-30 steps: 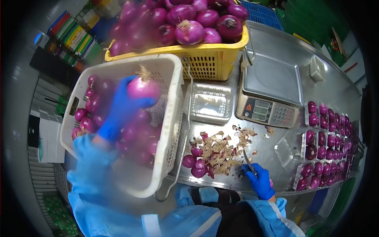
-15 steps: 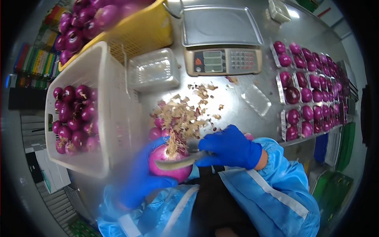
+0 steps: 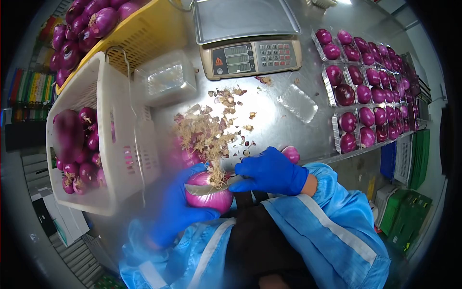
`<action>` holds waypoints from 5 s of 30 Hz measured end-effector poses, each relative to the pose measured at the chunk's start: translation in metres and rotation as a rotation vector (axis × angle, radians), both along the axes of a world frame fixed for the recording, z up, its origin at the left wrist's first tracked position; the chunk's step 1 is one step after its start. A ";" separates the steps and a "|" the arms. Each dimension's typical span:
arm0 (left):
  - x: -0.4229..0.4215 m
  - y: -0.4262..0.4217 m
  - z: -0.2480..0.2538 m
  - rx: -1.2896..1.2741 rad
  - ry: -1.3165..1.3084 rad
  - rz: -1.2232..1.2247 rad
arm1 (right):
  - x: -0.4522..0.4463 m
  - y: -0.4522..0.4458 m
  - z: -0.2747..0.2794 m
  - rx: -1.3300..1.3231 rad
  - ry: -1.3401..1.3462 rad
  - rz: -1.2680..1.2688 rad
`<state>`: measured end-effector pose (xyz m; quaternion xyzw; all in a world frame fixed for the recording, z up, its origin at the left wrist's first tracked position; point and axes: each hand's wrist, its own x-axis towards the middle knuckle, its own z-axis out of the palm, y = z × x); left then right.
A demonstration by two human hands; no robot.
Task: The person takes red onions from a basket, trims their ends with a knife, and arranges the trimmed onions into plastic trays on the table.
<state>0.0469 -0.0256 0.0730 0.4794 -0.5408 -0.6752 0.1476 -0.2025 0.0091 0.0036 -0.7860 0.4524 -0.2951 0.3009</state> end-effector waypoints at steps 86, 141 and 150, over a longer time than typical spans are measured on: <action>0.229 -0.251 -0.020 -0.314 -0.804 -0.612 | 0.045 -0.011 -0.073 0.698 -0.328 -0.665; 0.029 -0.025 0.037 0.027 0.355 0.163 | 0.009 -0.019 0.040 0.146 -0.268 0.114; 0.002 0.005 0.002 0.316 0.391 0.214 | 0.008 0.004 0.005 0.041 -0.146 0.019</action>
